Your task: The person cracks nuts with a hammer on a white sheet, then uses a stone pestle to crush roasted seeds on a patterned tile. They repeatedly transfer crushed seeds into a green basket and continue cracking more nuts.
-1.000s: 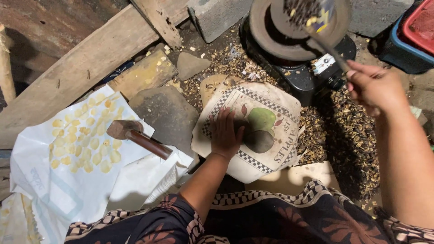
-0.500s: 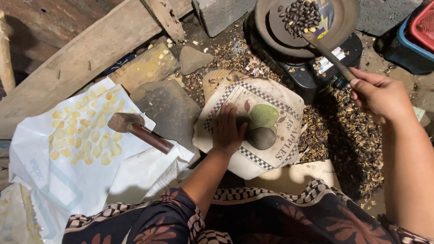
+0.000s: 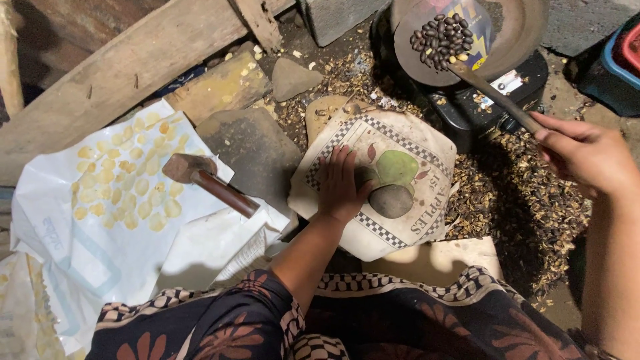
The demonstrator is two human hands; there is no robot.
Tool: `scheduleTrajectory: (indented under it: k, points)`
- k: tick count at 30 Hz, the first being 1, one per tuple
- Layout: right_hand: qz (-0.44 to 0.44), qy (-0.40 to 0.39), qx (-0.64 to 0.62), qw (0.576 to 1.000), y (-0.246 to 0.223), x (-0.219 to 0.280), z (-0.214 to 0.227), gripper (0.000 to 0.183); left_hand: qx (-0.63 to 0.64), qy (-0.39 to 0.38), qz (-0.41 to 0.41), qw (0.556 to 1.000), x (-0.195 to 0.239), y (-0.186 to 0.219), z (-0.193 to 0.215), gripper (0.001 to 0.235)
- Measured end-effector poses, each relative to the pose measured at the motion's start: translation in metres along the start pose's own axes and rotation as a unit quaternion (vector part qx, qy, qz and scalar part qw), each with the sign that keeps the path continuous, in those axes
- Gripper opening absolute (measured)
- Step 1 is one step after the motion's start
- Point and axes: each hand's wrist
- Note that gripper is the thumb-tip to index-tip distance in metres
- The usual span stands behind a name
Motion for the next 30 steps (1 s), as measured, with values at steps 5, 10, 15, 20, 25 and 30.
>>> scheduleTrajectory:
  k: [5,10,15,20,25,30]
  points:
    - [0.065,-0.070,0.123,0.988,0.038,0.006,0.022,0.038,0.002,-0.030,0.042,0.999,0.001,-0.002,-0.005,0.114]
    - [0.062,-0.053,0.215,0.973,0.020,0.068,0.000,0.033,0.033,-0.023,0.062,0.997,-0.007,0.000,-0.001,0.123]
    - [0.063,-0.016,0.370,0.927,-0.009,0.102,-0.014,0.035,0.070,-0.017,0.048,0.996,-0.006,0.000,0.002,0.118]
    - [0.083,0.011,0.415,0.906,-0.014,0.107,-0.020,0.028,0.120,0.017,0.030,0.992,-0.012,0.006,0.011,0.092]
    - [0.231,0.059,0.406,0.882,0.035,0.104,-0.016,0.038,0.151,0.030,0.031,0.988,-0.013,0.005,0.014,0.070]
    - [0.248,0.088,0.396,0.880,0.057,0.113,-0.020,0.035,0.186,0.060,0.038,0.980,-0.014,0.008,0.018,0.062]
Point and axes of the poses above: each hand's wrist, its own x-axis away from the middle knuckle, its own z-axis out of the back of the hand, y = z × x, and after that the axes turned 10 degrees about y, right-handed
